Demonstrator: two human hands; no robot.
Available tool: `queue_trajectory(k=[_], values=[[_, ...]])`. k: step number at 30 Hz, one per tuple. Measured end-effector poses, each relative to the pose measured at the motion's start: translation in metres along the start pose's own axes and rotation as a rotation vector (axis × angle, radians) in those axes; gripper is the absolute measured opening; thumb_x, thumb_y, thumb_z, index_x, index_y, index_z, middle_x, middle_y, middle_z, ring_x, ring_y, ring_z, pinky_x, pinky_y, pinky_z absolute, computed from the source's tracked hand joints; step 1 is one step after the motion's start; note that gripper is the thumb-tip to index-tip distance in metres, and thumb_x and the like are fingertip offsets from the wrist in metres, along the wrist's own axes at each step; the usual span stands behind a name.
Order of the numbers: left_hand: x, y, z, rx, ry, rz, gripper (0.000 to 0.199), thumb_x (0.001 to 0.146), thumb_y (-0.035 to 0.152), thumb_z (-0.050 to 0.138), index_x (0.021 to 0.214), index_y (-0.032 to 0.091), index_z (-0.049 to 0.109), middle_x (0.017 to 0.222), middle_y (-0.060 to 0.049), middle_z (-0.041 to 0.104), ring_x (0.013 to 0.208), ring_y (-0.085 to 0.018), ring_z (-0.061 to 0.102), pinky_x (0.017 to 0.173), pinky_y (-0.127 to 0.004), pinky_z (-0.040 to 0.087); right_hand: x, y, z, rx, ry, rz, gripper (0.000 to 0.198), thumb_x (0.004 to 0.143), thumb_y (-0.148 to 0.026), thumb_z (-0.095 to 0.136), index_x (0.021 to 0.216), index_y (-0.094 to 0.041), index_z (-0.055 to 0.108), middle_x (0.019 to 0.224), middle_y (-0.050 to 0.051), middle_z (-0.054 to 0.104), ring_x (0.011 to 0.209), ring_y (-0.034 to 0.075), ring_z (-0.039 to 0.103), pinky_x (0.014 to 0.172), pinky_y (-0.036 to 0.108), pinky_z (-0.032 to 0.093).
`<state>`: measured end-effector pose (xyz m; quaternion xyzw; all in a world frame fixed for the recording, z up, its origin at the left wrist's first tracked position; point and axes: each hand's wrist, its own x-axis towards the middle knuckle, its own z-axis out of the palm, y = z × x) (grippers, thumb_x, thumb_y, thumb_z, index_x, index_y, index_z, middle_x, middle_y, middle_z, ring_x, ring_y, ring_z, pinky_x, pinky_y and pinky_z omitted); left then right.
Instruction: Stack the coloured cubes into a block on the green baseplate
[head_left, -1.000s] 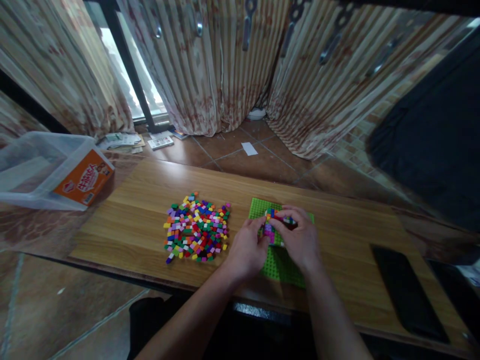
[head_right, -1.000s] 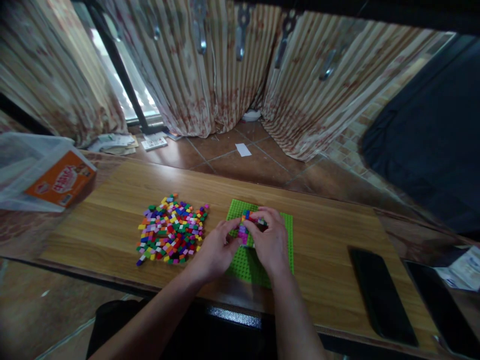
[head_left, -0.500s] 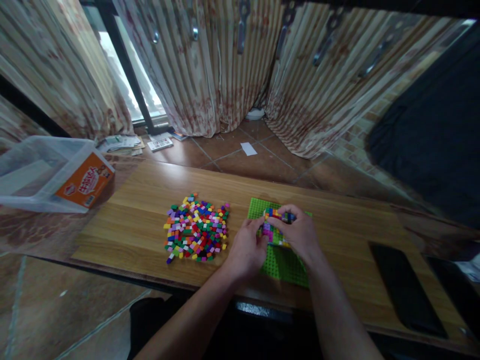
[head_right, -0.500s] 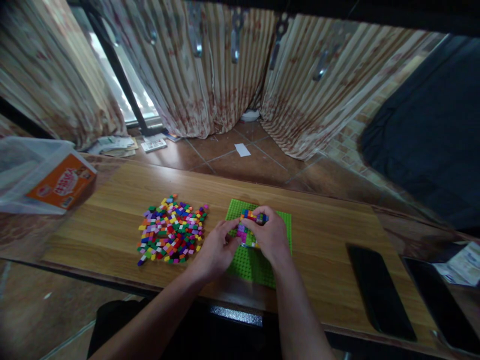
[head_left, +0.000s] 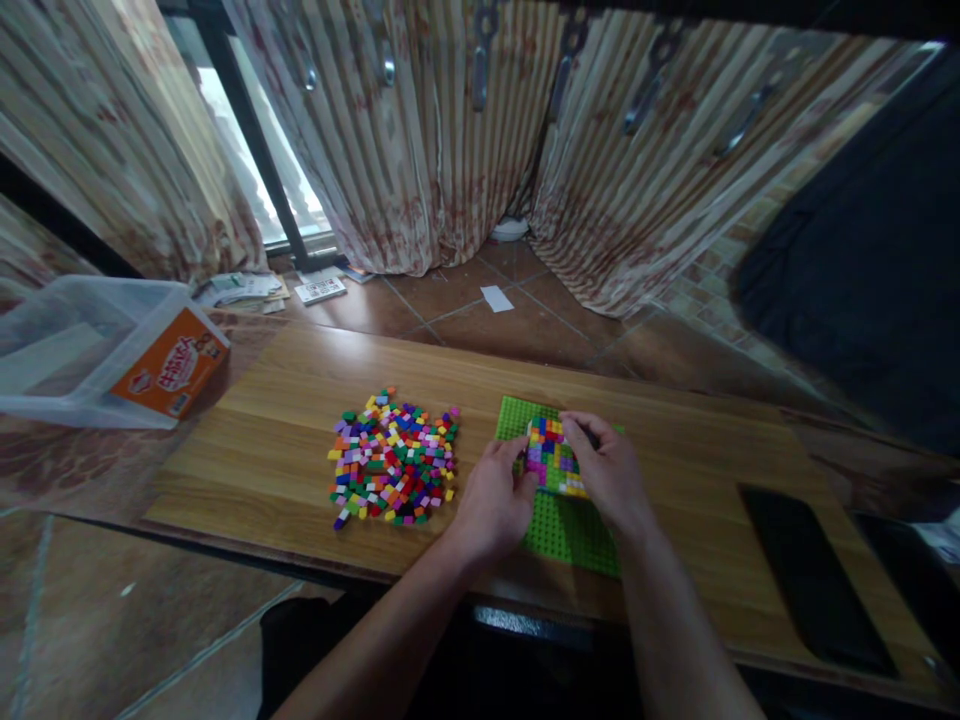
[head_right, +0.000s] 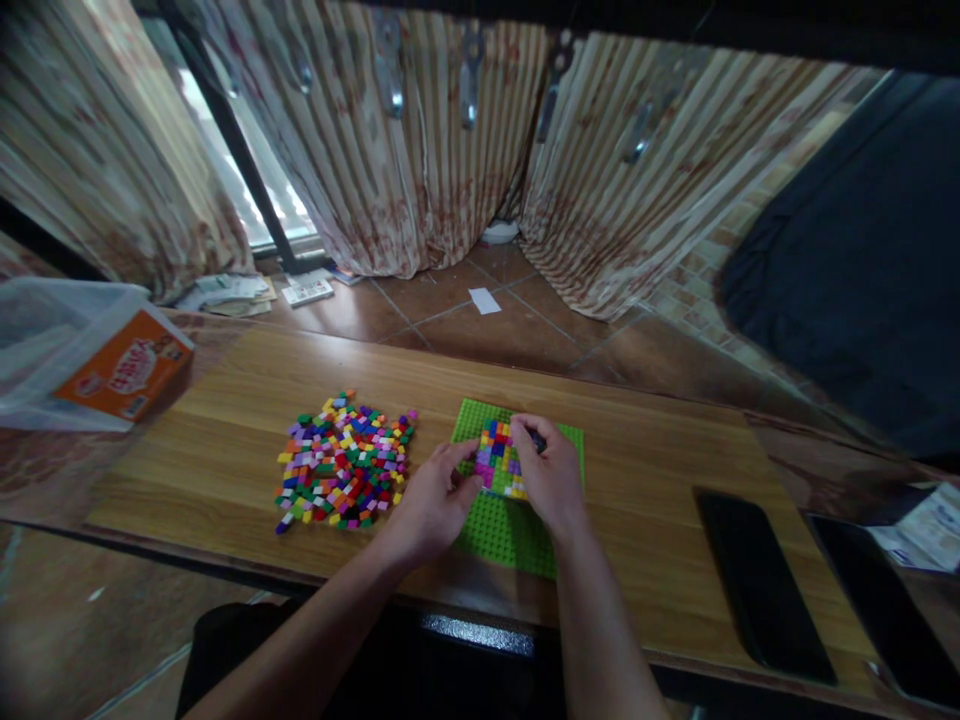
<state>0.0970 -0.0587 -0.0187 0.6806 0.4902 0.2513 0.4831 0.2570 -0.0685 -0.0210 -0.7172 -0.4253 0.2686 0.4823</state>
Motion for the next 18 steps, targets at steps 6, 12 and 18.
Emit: queue_trajectory(k=[6, 12, 18], values=[[-0.001, 0.000, -0.012, 0.048, -0.068, 0.095, 0.031, 0.086, 0.022, 0.057, 0.113, 0.017, 0.071, 0.100, -0.009, 0.071, 0.082, -0.019, 0.066, 0.077, -0.030, 0.052, -0.002, 0.003, -0.002, -0.077, -0.026, -0.020, 0.042, 0.082, -0.057, 0.058, 0.095, -0.019, 0.074, 0.096, 0.009, 0.075, 0.091, 0.026, 0.067, 0.085, 0.040, 0.048], [0.018, -0.007, -0.053, 0.509, 0.273, 0.073, 0.031, 0.091, 0.015, 0.048, 0.113, 0.014, 0.069, 0.106, -0.011, 0.070, 0.094, -0.023, 0.065, 0.086, -0.033, 0.050, -0.006, 0.005, -0.006, -0.126, -0.034, -0.021, 0.042, 0.083, -0.057, 0.057, 0.093, -0.020, 0.074, 0.096, 0.008, 0.075, 0.090, 0.026, 0.066, 0.085, 0.040, 0.048], [0.046, -0.016, -0.063, 0.893, 0.315, 0.089, 0.025, 0.090, 0.017, 0.049, 0.101, 0.014, 0.071, 0.102, -0.013, 0.069, 0.102, -0.029, 0.060, 0.090, -0.038, 0.047, -0.007, 0.004, -0.009, -0.123, -0.029, -0.019, 0.041, 0.083, -0.056, 0.057, 0.094, -0.020, 0.074, 0.093, 0.007, 0.074, 0.086, 0.024, 0.066, 0.083, 0.039, 0.049]])
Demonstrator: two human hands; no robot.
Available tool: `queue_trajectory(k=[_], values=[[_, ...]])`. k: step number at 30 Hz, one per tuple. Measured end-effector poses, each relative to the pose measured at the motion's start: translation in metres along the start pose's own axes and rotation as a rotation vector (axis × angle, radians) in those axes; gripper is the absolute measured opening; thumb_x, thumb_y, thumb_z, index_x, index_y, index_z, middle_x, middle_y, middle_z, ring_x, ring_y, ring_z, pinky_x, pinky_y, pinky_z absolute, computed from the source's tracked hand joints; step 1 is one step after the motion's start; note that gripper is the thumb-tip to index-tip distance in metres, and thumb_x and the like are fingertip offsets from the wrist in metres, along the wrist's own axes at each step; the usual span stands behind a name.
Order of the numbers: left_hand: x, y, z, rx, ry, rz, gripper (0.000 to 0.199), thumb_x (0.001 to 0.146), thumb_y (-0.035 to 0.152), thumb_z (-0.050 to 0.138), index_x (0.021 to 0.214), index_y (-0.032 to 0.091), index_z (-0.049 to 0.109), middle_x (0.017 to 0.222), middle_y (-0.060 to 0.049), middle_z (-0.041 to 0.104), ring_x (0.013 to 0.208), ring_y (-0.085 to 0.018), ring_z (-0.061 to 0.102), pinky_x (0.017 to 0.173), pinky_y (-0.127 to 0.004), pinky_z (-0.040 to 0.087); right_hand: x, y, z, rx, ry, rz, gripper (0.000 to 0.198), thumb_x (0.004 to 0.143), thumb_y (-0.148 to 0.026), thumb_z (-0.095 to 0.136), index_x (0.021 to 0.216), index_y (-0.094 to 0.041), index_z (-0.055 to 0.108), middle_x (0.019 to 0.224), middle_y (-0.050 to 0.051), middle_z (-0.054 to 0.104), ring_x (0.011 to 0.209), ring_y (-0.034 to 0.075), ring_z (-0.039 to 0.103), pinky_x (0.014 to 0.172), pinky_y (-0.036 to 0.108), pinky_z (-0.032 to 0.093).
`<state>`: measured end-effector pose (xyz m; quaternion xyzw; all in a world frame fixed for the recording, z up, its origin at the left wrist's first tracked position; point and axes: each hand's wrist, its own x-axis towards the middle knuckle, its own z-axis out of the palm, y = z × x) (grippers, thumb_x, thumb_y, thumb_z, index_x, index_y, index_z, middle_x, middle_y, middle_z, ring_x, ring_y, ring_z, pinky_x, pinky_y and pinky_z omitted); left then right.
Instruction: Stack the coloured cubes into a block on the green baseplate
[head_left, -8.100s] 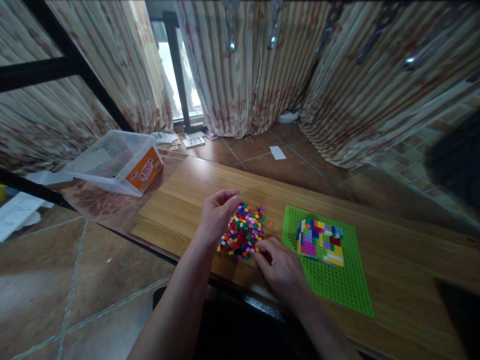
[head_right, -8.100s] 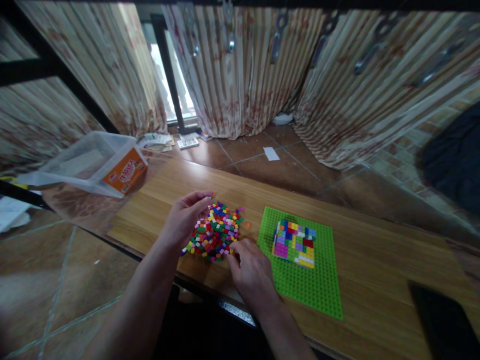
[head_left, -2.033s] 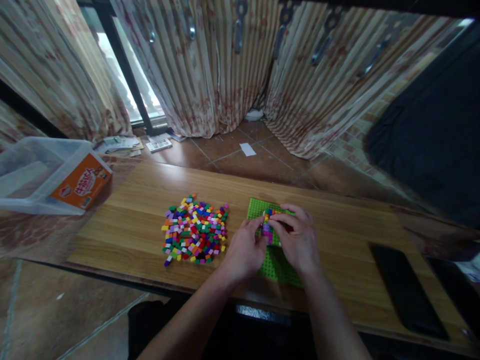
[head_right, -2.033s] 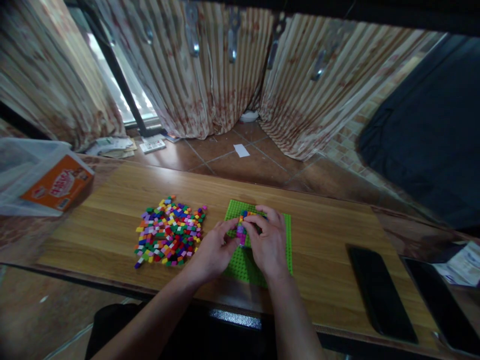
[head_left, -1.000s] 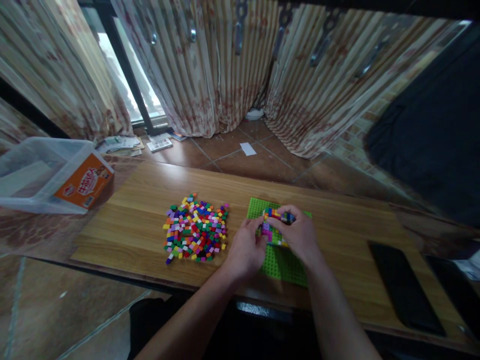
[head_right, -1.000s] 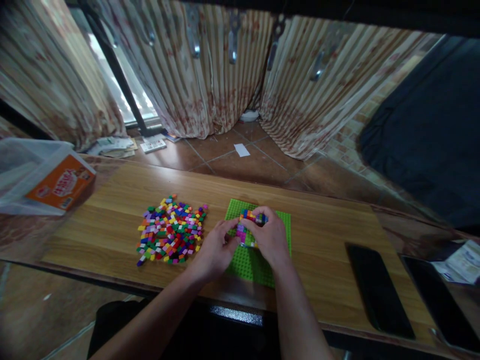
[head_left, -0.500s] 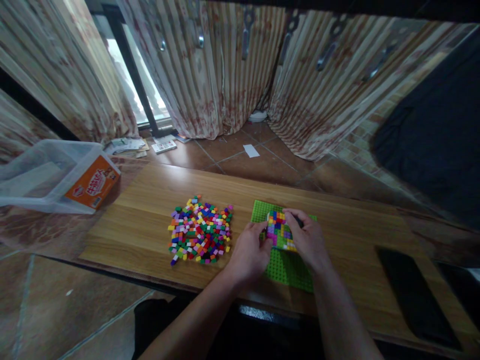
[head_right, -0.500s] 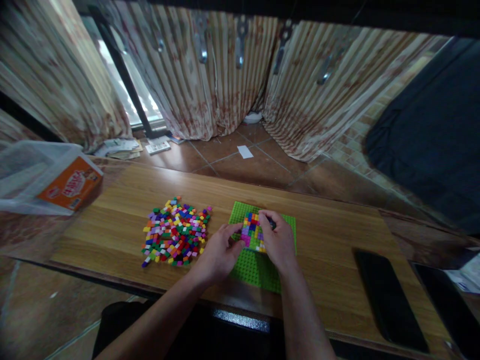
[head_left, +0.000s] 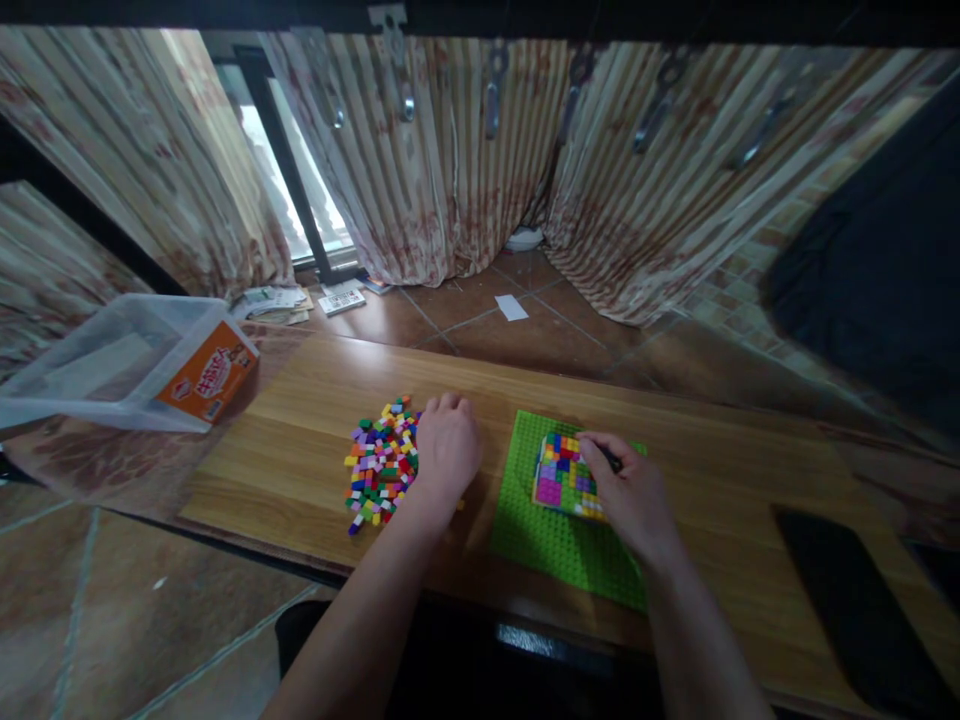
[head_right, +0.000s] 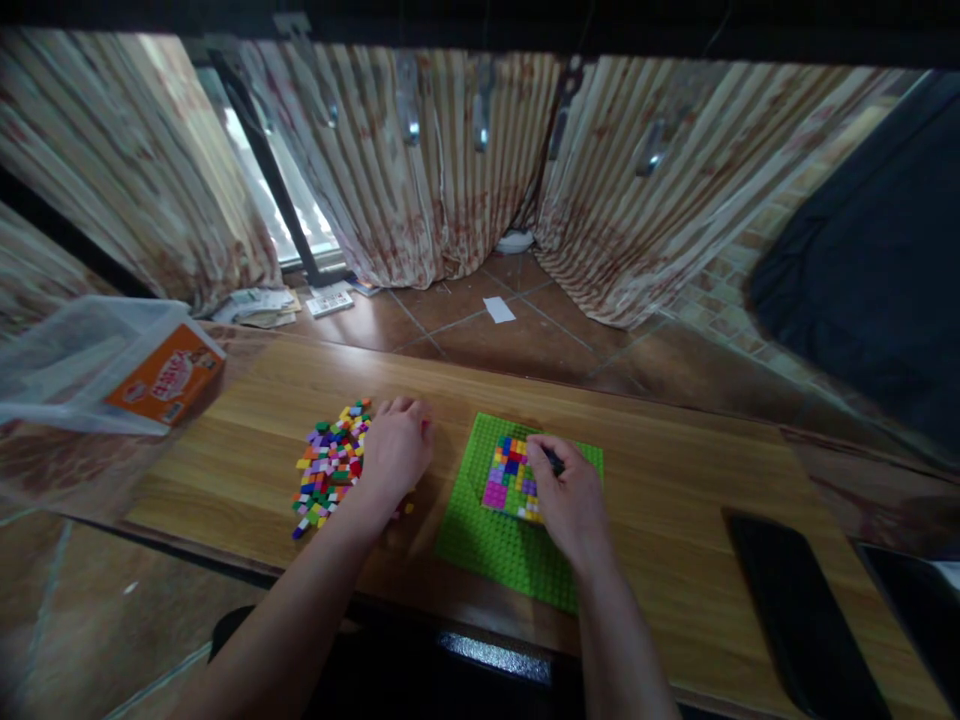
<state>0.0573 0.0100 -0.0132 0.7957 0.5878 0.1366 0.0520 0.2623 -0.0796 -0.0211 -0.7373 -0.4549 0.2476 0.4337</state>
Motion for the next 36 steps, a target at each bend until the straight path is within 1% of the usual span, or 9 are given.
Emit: queue_trajectory(k=[5, 8, 11, 14, 17, 21, 25, 31, 36], values=[[0.006, -0.003, 0.007, 0.033, -0.041, 0.027, 0.026, 0.088, 0.011, 0.046, 0.091, 0.014, 0.072, 0.095, -0.015, 0.069, 0.095, -0.030, 0.062, 0.084, -0.039, 0.046, 0.001, 0.004, -0.006, 0.023, 0.020, 0.005, 0.038, 0.082, -0.055, 0.061, 0.093, -0.021, 0.075, 0.098, 0.008, 0.075, 0.090, 0.026, 0.067, 0.086, 0.043, 0.049], [0.005, -0.003, 0.000, -0.084, 0.004, 0.029, 0.026, 0.089, 0.014, 0.046, 0.088, 0.016, 0.072, 0.092, -0.014, 0.070, 0.092, -0.028, 0.063, 0.083, -0.039, 0.046, 0.002, 0.006, -0.010, 0.065, 0.064, -0.017, 0.033, 0.085, -0.051, 0.061, 0.094, -0.022, 0.075, 0.099, 0.008, 0.075, 0.091, 0.025, 0.067, 0.087, 0.043, 0.050], [-0.004, 0.005, -0.007, -0.474, 0.045, -0.029, 0.020, 0.089, 0.020, 0.052, 0.089, 0.017, 0.072, 0.089, -0.009, 0.071, 0.085, -0.022, 0.064, 0.080, -0.034, 0.048, 0.001, 0.003, -0.012, 0.143, 0.147, -0.089, 0.026, 0.086, -0.044, 0.061, 0.091, -0.023, 0.075, 0.098, 0.007, 0.074, 0.093, 0.024, 0.067, 0.088, 0.042, 0.050], [-0.020, 0.022, -0.010, -1.075, -0.129, -0.138, 0.014, 0.084, 0.026, 0.062, 0.088, 0.016, 0.072, 0.082, -0.004, 0.071, 0.076, -0.016, 0.064, 0.074, -0.029, 0.049, -0.006, -0.008, -0.014, 0.194, 0.190, -0.216, 0.016, 0.086, -0.037, 0.065, 0.086, -0.025, 0.075, 0.096, 0.005, 0.073, 0.095, 0.022, 0.066, 0.089, 0.040, 0.050], [-0.035, 0.037, -0.010, -1.480, -0.363, -0.294, 0.024, 0.075, 0.030, 0.075, 0.093, 0.014, 0.071, 0.079, -0.002, 0.071, 0.069, -0.012, 0.063, 0.068, -0.025, 0.049, -0.017, -0.021, -0.012, 0.200, 0.091, -0.327, 0.009, 0.085, -0.031, 0.068, 0.088, -0.028, 0.075, 0.099, 0.003, 0.071, 0.098, 0.020, 0.065, 0.089, 0.037, 0.050], [-0.042, 0.048, -0.011, -1.744, -0.507, -0.426, 0.039, 0.062, 0.029, 0.087, 0.093, 0.013, 0.071, 0.077, -0.001, 0.072, 0.064, -0.010, 0.063, 0.065, -0.023, 0.049, -0.027, -0.029, -0.007, 0.128, -0.091, -0.412, 0.010, 0.085, -0.029, 0.070, 0.093, -0.029, 0.076, 0.096, 0.002, 0.071, 0.096, 0.020, 0.065, 0.087, 0.036, 0.050], [-0.039, 0.049, -0.013, -1.867, -0.544, -0.491, 0.042, 0.059, 0.024, 0.090, 0.094, 0.012, 0.072, 0.080, -0.002, 0.073, 0.063, -0.008, 0.063, 0.063, -0.021, 0.050, -0.028, -0.031, -0.003, 0.107, -0.175, -0.410, 0.010, 0.088, -0.034, 0.068, 0.092, -0.030, 0.076, 0.090, 0.002, 0.070, 0.089, 0.020, 0.064, 0.080, 0.036, 0.051], [-0.039, 0.050, -0.012, -1.852, -0.580, -0.483, 0.040, 0.062, 0.027, 0.088, 0.096, 0.013, 0.071, 0.080, -0.003, 0.073, 0.064, -0.009, 0.064, 0.067, -0.023, 0.051, -0.026, -0.026, -0.005, 0.114, -0.142, -0.431, 0.011, 0.089, -0.035, 0.066, 0.092, -0.032, 0.077, 0.087, 0.001, 0.070, 0.088, 0.020, 0.065, 0.079, 0.036, 0.051], [-0.039, 0.051, -0.004, -1.494, -0.313, -0.404, 0.028, 0.073, 0.031, 0.076, 0.094, 0.013, 0.071, 0.081, -0.003, 0.071, 0.066, -0.010, 0.061, 0.064, -0.022, 0.048, -0.018, -0.010, -0.010, 0.034, 0.075, -0.313, 0.009, 0.083, -0.036, 0.071, 0.086, -0.033, 0.079, 0.097, 0.003, 0.069, 0.098, 0.024, 0.062, 0.091, 0.044, 0.048]])
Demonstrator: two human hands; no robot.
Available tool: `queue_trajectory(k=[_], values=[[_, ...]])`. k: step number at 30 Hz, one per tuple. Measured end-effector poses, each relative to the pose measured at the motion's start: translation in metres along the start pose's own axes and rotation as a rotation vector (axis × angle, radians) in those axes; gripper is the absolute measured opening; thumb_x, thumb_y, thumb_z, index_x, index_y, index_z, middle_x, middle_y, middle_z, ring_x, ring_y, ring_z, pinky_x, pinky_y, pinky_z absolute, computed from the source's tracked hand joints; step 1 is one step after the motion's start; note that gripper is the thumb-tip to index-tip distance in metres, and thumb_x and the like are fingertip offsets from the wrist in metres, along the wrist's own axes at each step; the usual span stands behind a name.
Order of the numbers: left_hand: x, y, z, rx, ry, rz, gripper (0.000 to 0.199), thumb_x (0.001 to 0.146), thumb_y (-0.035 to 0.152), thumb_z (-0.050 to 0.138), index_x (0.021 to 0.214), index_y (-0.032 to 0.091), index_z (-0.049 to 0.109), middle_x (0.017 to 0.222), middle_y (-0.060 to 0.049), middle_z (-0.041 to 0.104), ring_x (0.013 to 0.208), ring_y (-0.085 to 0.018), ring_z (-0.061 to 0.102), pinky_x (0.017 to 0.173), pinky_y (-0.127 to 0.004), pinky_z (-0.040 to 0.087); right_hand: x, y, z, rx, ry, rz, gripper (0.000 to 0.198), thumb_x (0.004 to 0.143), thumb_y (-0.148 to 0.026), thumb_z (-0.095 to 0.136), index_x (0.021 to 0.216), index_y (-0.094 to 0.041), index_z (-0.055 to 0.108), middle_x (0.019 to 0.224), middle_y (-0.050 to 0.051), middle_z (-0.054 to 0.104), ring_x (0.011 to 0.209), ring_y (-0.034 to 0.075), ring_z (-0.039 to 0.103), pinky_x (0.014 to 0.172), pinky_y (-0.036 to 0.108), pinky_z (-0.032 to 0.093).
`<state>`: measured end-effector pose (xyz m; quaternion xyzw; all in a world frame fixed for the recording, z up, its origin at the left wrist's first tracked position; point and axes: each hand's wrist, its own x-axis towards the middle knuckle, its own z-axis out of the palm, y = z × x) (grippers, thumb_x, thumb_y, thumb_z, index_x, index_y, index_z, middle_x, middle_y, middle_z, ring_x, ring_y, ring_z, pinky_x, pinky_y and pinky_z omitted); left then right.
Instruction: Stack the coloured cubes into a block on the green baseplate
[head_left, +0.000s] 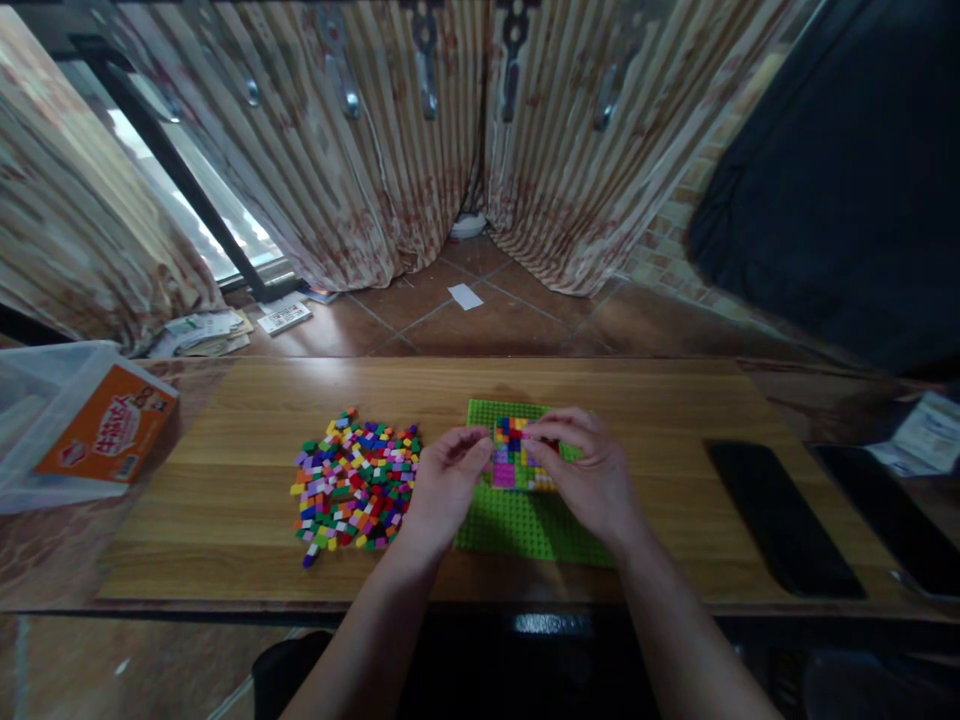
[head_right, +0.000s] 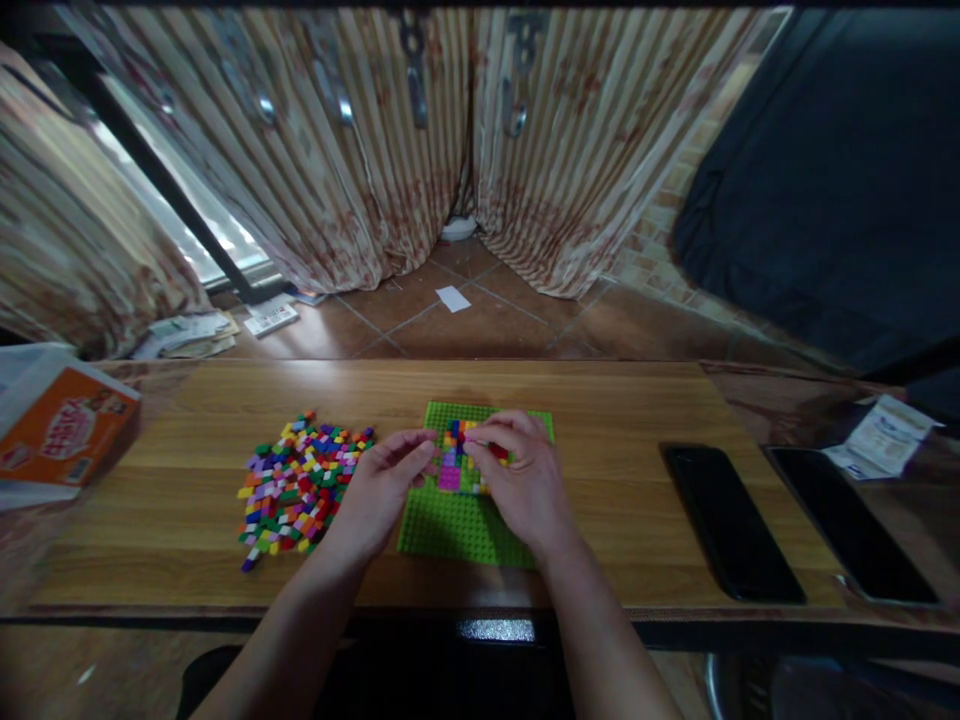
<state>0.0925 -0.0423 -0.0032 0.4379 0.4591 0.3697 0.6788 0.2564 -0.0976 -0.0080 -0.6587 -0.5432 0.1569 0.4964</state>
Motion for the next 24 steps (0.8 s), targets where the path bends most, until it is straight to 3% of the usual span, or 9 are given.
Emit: queue_trajectory(k=[2, 5, 12, 24], values=[[0.003, -0.005, 0.000, 0.137, 0.047, 0.064, 0.027, 0.074, 0.028, 0.073, 0.096, 0.013, 0.071, 0.083, -0.003, 0.071, 0.068, -0.011, 0.062, 0.065, -0.022, 0.048, 0.001, 0.006, 0.000, -0.030, 0.037, 0.038, 0.007, 0.080, -0.037, 0.073, 0.082, -0.034, 0.079, 0.105, 0.004, 0.068, 0.105, 0.025, 0.060, 0.097, 0.047, 0.045], [0.006, -0.013, -0.001, 0.278, 0.014, 0.089, 0.032, 0.076, 0.027, 0.069, 0.104, 0.012, 0.071, 0.087, -0.005, 0.072, 0.068, -0.014, 0.064, 0.064, -0.024, 0.050, 0.001, 0.010, 0.005, -0.017, 0.057, 0.086, 0.005, 0.077, -0.036, 0.075, 0.079, -0.033, 0.079, 0.116, 0.004, 0.067, 0.115, 0.028, 0.056, 0.102, 0.050, 0.041], [0.008, -0.024, 0.000, 0.406, -0.052, 0.167, 0.028, 0.079, 0.024, 0.066, 0.105, 0.016, 0.073, 0.101, -0.009, 0.076, 0.084, -0.020, 0.069, 0.077, -0.031, 0.055, -0.001, 0.011, 0.023, 0.038, 0.071, 0.165, 0.005, 0.073, -0.035, 0.078, 0.076, -0.032, 0.079, 0.122, 0.006, 0.066, 0.123, 0.030, 0.053, 0.106, 0.053, 0.037], [0.005, -0.022, 0.001, 0.527, -0.043, 0.201, 0.032, 0.080, 0.018, 0.064, 0.110, 0.017, 0.073, 0.103, -0.009, 0.075, 0.088, -0.021, 0.069, 0.083, -0.034, 0.054, 0.003, 0.017, 0.029, 0.212, 0.085, 0.281, 0.022, 0.064, -0.038, 0.080, 0.082, -0.025, 0.075, 0.111, 0.007, 0.070, 0.110, 0.027, 0.062, 0.102, 0.046, 0.041]])
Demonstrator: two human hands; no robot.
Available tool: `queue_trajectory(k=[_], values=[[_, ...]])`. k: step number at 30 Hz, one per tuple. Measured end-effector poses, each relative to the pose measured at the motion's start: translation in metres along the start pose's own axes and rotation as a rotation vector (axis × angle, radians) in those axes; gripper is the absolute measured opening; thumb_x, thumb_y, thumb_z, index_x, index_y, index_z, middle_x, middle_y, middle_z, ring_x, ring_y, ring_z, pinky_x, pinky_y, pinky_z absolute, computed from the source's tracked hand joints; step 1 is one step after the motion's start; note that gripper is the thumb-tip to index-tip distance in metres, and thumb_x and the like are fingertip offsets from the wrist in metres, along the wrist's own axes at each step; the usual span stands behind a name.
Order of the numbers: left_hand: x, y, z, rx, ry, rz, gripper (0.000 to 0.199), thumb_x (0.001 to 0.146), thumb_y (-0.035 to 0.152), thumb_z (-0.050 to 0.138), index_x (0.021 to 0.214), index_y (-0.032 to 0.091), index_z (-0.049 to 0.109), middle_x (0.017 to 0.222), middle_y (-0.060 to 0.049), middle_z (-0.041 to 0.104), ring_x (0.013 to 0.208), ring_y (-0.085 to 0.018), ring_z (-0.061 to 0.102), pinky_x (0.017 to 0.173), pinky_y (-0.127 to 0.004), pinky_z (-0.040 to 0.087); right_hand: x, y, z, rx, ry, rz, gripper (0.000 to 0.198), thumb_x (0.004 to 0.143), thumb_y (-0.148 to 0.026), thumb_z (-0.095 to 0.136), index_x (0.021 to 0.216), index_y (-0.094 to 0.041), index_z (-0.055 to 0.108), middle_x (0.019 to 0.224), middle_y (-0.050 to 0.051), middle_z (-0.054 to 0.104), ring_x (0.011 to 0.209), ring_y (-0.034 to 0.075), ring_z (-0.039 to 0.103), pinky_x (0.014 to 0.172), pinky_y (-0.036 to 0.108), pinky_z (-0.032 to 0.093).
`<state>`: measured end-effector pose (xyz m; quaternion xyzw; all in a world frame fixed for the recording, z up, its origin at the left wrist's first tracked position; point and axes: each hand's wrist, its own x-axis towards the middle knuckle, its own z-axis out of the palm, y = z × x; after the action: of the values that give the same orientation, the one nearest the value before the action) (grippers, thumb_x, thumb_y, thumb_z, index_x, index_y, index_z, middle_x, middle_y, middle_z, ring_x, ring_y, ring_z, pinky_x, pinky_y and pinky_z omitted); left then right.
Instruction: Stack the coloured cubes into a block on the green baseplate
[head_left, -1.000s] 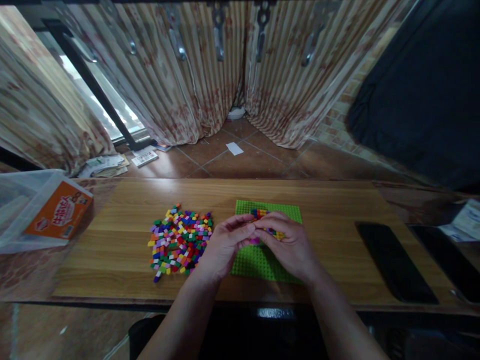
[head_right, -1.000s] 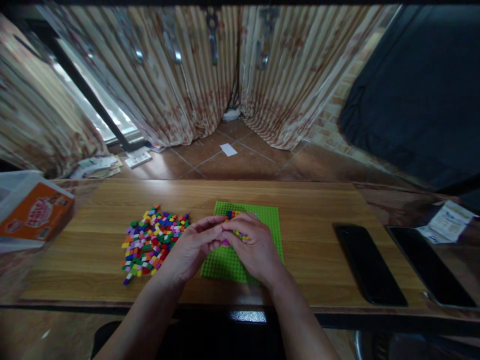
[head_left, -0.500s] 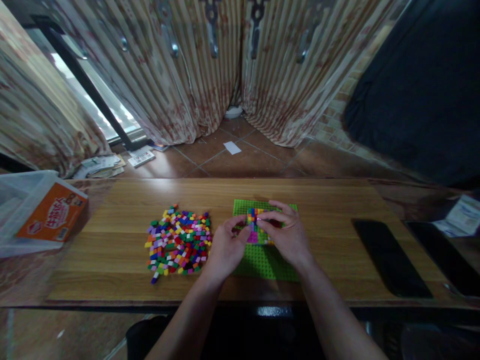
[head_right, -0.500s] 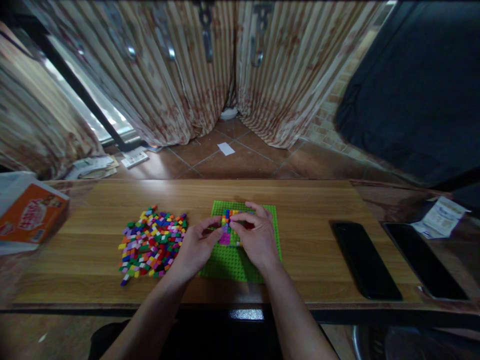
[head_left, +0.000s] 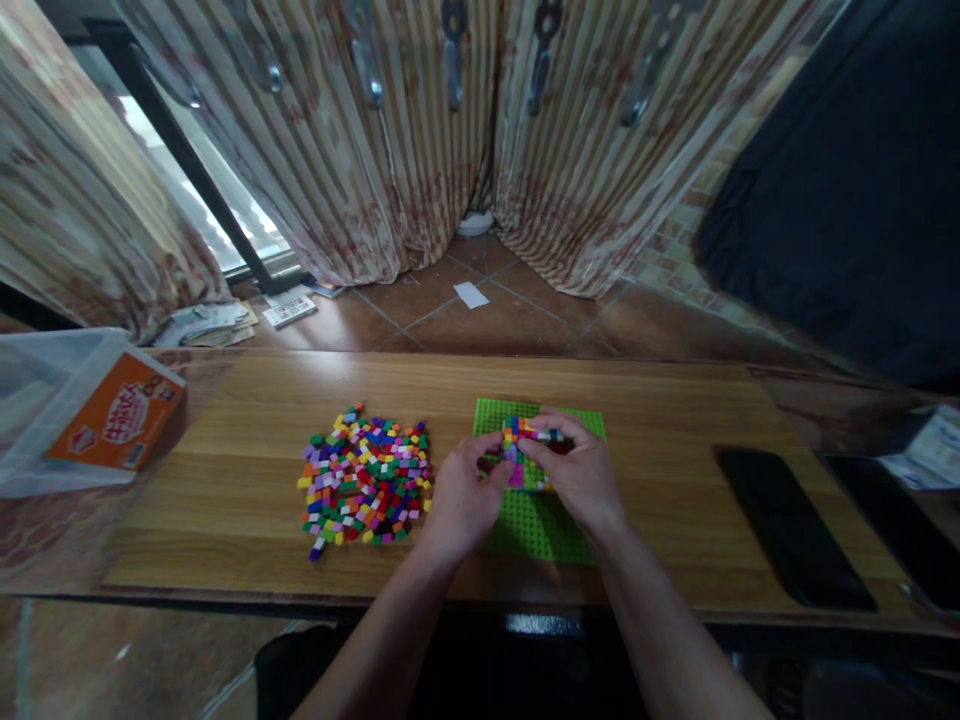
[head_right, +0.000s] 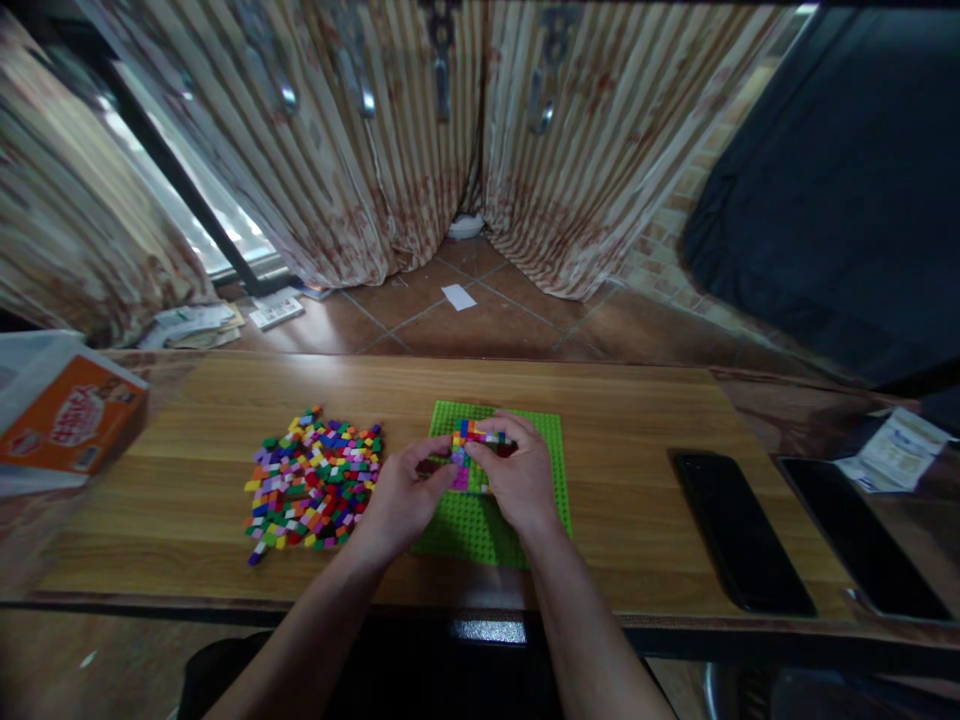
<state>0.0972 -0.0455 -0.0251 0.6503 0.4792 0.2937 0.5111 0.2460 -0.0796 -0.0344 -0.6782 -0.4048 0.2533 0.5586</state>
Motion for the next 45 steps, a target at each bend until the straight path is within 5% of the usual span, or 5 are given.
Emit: queue_trajectory(k=[8, 20, 30, 39, 45], values=[[-0.003, 0.006, 0.000, 0.066, 0.010, 0.007, 0.034, 0.080, 0.016, 0.062, 0.112, 0.018, 0.074, 0.101, -0.007, 0.074, 0.082, -0.019, 0.066, 0.080, -0.032, 0.053, 0.000, -0.014, 0.000, -0.010, -0.037, 0.160, 0.036, 0.060, -0.040, 0.080, 0.089, -0.023, 0.067, 0.076, 0.000, 0.068, 0.069, 0.019, 0.059, 0.069, 0.033, 0.047], [-0.003, 0.001, 0.002, 0.042, 0.006, -0.027, 0.036, 0.082, 0.019, 0.062, 0.116, 0.014, 0.072, 0.107, -0.011, 0.074, 0.089, -0.020, 0.068, 0.081, -0.031, 0.053, -0.001, -0.009, -0.008, -0.020, -0.058, 0.112, 0.052, 0.061, -0.043, 0.083, 0.106, -0.021, 0.070, 0.099, 0.006, 0.074, 0.087, 0.023, 0.067, 0.084, 0.040, 0.051], [0.001, 0.004, -0.024, -0.119, 0.031, 0.004, 0.030, 0.082, 0.020, 0.058, 0.106, 0.013, 0.073, 0.090, -0.006, 0.074, 0.072, -0.015, 0.064, 0.069, -0.026, 0.050, 0.004, -0.017, -0.014, 0.167, 0.289, -0.016, 0.023, 0.074, -0.038, 0.075, 0.087, -0.019, 0.072, 0.086, 0.004, 0.073, 0.080, 0.019, 0.067, 0.076, 0.036, 0.054], [0.011, 0.000, -0.074, -0.299, 0.414, -0.041, 0.033, 0.072, 0.026, 0.070, 0.102, 0.013, 0.074, 0.085, -0.004, 0.073, 0.075, -0.015, 0.064, 0.073, -0.026, 0.050, -0.049, -0.044, 0.021, -0.098, -0.141, -0.528, 0.010, 0.091, -0.018, 0.061, 0.091, -0.022, 0.070, 0.090, 0.002, 0.071, 0.082, 0.015, 0.067, 0.073, 0.027, 0.052], [0.009, 0.000, -0.082, -0.332, 0.471, -0.033, 0.028, 0.071, 0.023, 0.071, 0.097, 0.013, 0.074, 0.086, -0.004, 0.073, 0.079, -0.015, 0.064, 0.079, -0.027, 0.050, -0.068, -0.034, 0.046, -0.274, -0.514, -0.532, 0.014, 0.095, -0.016, 0.055, 0.091, -0.020, 0.067, 0.084, 0.003, 0.068, 0.080, 0.017, 0.064, 0.073, 0.030, 0.050]])
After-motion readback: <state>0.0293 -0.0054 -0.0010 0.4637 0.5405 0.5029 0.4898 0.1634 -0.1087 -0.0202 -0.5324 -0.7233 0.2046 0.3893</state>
